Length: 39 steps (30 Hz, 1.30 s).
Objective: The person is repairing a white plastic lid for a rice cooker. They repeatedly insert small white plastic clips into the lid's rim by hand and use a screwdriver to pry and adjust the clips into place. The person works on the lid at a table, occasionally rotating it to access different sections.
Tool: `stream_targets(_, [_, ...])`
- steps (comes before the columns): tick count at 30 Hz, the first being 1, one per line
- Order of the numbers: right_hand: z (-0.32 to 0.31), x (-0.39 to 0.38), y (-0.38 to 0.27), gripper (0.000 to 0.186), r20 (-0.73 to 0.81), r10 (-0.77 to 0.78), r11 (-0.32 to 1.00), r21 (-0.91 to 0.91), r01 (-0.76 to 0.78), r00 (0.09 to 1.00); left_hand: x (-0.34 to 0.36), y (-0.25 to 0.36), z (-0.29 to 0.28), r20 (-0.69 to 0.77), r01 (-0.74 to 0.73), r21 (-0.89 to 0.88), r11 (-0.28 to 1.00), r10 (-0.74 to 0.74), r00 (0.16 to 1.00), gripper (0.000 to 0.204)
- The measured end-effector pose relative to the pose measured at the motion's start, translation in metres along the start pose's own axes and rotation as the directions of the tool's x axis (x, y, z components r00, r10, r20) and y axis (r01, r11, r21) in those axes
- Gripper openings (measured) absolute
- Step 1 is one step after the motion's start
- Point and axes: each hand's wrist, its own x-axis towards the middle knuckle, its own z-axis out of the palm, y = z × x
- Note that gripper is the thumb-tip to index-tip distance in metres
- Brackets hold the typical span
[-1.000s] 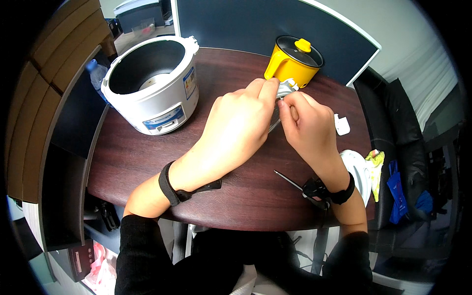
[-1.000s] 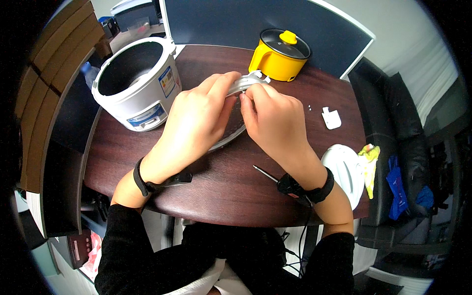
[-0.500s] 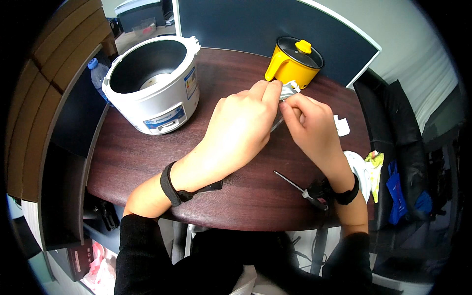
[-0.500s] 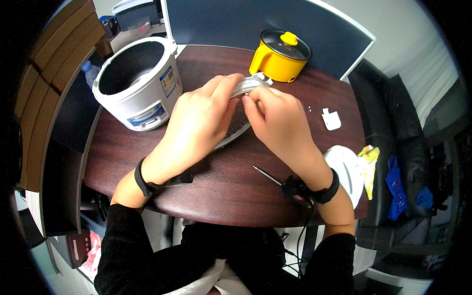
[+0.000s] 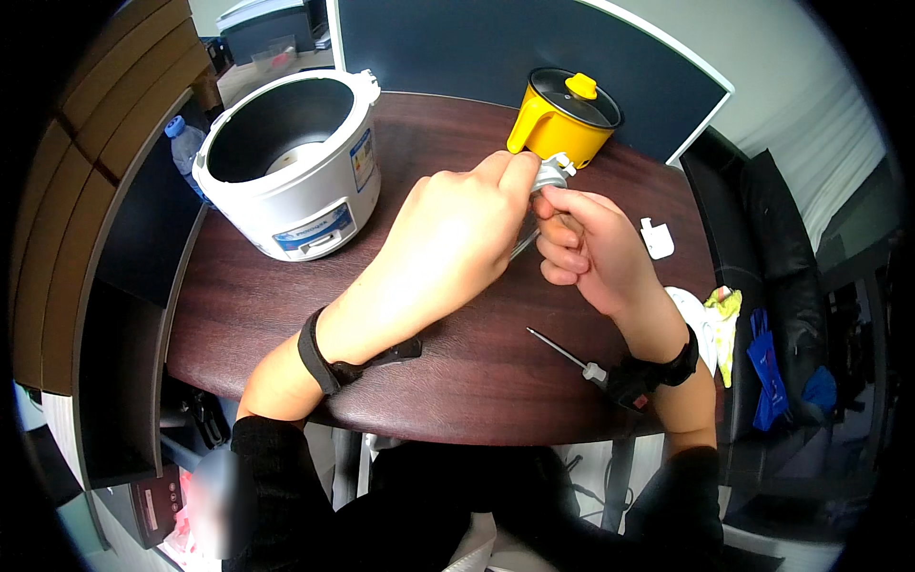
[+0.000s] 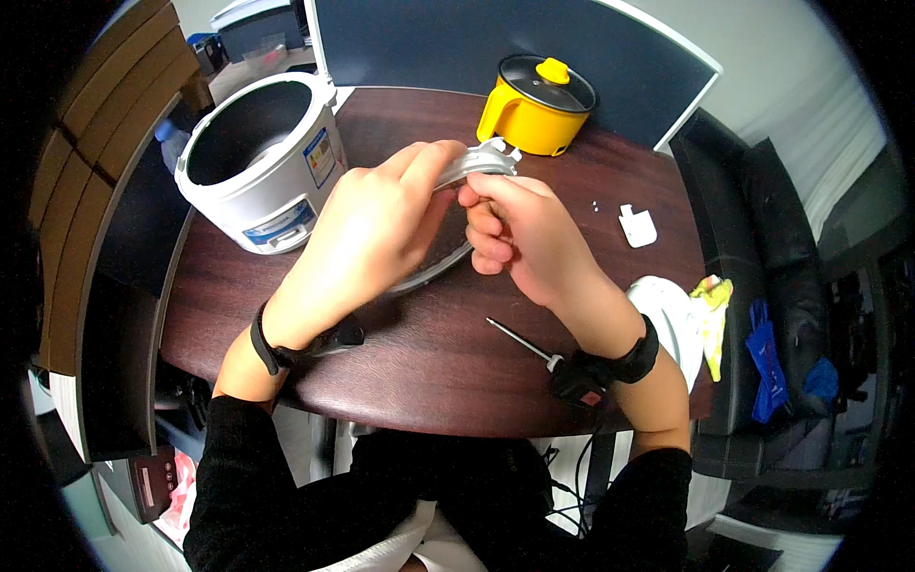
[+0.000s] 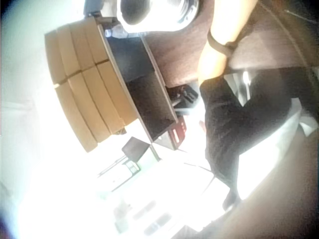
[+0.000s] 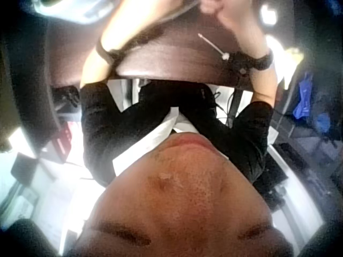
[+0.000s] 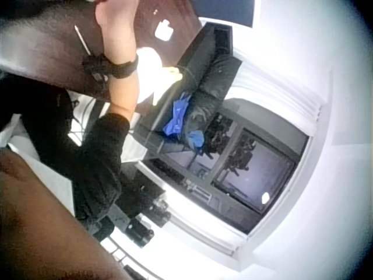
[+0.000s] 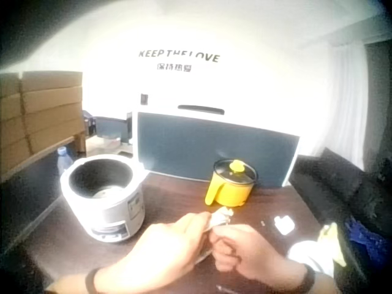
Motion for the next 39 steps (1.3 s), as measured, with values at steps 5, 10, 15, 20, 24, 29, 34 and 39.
stream_targets(5, [-0.006, -0.004, 0.0, 0.024, -0.064, -0.167, 0.904, -0.407, 0.128, 0.984, 0.005, -0.005, -0.003, 0.014, -0.014, -0.131, 0.991, 0.016, 1.0, 0.032])
stream_targets(10, [0.001, 0.007, 0.013, 0.01, 0.288, -0.68, 0.052, -0.899, 0.436, 0.675, 0.004, -0.013, -0.011, 0.034, 0.01, -0.131, 0.991, -0.005, 0.999, 0.032])
stream_targets(15, [0.008, 0.015, 0.016, 0.013, 0.405, -0.697, -0.102, -0.873, 0.478, 0.591, -0.007, -0.014, -0.015, 0.052, 0.081, -0.216, 0.973, -0.072, 0.996, 0.034])
stream_targets(20, [0.021, 0.014, 0.025, 0.015, 0.518, -0.66, -0.317, -0.849, 0.424, 0.544, -0.024, -0.008, -0.019, -0.013, 0.088, -0.155, 0.984, -0.091, 0.996, 0.035])
stream_targets(24, [0.016, 0.014, 0.03, 0.017, 0.334, -0.698, 0.038, -0.866, 0.499, 0.633, -0.024, -0.004, -0.011, -0.049, 0.059, -0.13, 0.99, -0.066, 0.997, 0.04])
stream_targets(29, [0.018, 0.003, 0.03, 0.026, 0.046, -0.318, 0.932, -0.171, 0.321, 0.947, -0.019, 0.006, -0.006, -0.078, -0.03, -0.067, 0.997, 0.024, 0.997, 0.043])
stream_targets(34, [0.003, -0.008, 0.019, 0.02, 0.285, -0.015, 0.916, 0.387, -0.101, 0.958, -0.017, 0.013, -0.004, -0.078, -0.03, -0.049, 0.998, 0.026, 0.997, 0.046])
stream_targets(39, [0.008, -0.01, 0.019, 0.021, 0.122, -0.203, 0.954, -0.199, 0.224, 0.972, -0.018, 0.004, 0.002, -0.116, -0.022, -0.116, 0.993, 0.009, 0.993, 0.042])
